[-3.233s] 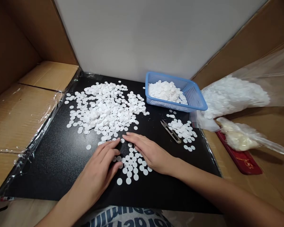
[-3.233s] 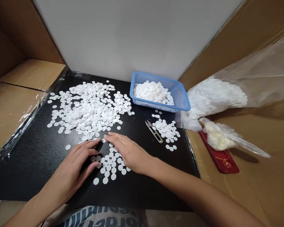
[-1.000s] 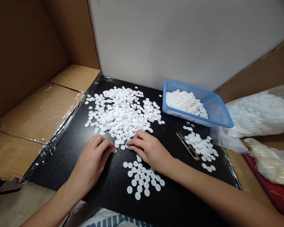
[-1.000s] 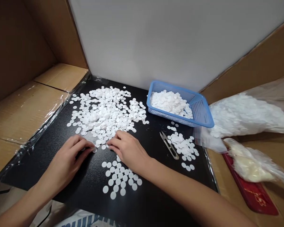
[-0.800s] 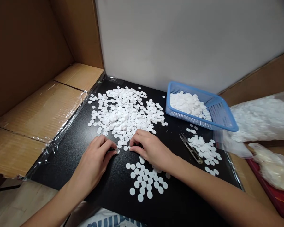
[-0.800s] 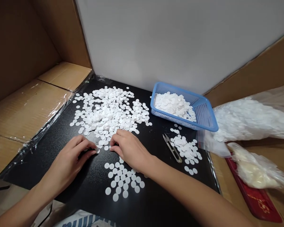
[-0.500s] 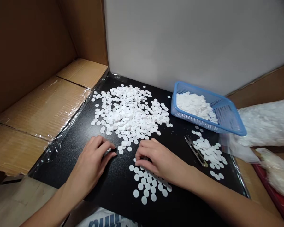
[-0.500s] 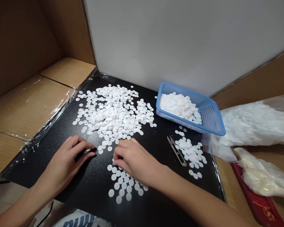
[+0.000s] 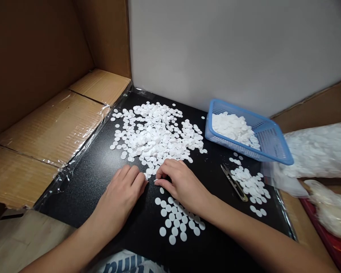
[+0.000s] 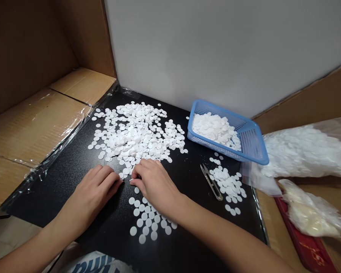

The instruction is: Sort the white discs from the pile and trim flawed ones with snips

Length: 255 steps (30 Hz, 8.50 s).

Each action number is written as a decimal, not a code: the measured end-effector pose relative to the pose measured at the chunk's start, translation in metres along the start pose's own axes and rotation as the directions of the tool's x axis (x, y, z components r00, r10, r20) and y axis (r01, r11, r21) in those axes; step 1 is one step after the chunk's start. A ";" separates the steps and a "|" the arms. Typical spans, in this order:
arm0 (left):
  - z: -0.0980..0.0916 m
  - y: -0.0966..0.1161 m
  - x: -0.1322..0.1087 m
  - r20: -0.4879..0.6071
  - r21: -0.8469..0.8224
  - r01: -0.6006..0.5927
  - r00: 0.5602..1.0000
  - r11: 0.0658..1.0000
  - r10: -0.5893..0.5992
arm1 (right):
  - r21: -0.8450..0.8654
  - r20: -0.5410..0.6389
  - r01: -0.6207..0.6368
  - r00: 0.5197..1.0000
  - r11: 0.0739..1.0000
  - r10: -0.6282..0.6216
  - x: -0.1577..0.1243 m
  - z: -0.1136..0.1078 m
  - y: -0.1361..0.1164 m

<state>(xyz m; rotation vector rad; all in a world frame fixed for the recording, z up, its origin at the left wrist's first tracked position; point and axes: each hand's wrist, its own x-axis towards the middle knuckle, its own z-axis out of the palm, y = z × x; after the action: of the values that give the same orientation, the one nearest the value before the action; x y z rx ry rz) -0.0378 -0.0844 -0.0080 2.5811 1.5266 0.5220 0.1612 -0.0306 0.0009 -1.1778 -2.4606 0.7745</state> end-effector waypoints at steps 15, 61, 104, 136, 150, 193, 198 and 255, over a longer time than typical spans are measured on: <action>-0.003 -0.007 0.000 -0.048 -0.254 0.109 0.991 0.961 -0.124 | -0.204 -0.176 0.255 0.940 0.945 -0.292 -0.042 -0.008 0.020; 0.019 0.016 0.042 0.124 -0.264 -0.041 0.989 0.964 0.076 | -0.283 -0.427 -0.361 0.877 0.889 0.221 -0.078 -0.068 0.080; 0.013 0.092 0.160 0.678 -0.721 0.665 0.735 -0.193 -0.002 | -0.202 -0.520 -0.487 0.789 0.850 0.328 -0.121 -0.100 0.100; 0.009 0.097 0.153 0.479 -0.872 0.485 0.873 -0.060 0.095 | -0.236 -0.575 -0.169 0.818 0.957 0.003 -0.110 -0.074 0.051; 0.008 0.097 0.154 0.483 -0.872 0.488 0.872 -0.049 0.082 | -0.184 -0.605 -0.220 0.793 0.958 0.066 -0.111 -0.077 0.052; -0.025 -0.028 0.023 0.140 -0.384 0.151 0.985 0.911 -0.104 | -0.099 -0.271 0.203 0.936 0.974 -0.223 -0.061 0.004 0.026; -0.010 -0.024 0.040 0.150 -0.290 0.064 0.988 0.955 -0.021 | -0.074 -0.297 0.124 0.945 0.990 -0.140 -0.027 0.004 0.021; -0.024 -0.033 0.014 0.018 -0.532 0.092 0.995 0.842 -0.098 | -0.006 -0.160 0.175 0.972 0.984 -0.174 -0.020 0.001 0.014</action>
<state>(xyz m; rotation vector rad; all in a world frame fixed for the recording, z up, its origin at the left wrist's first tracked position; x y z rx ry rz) -0.0670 -0.0577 0.0094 2.0663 1.2694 0.8149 0.1815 -0.0391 -0.0091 -0.9637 -2.3859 0.6141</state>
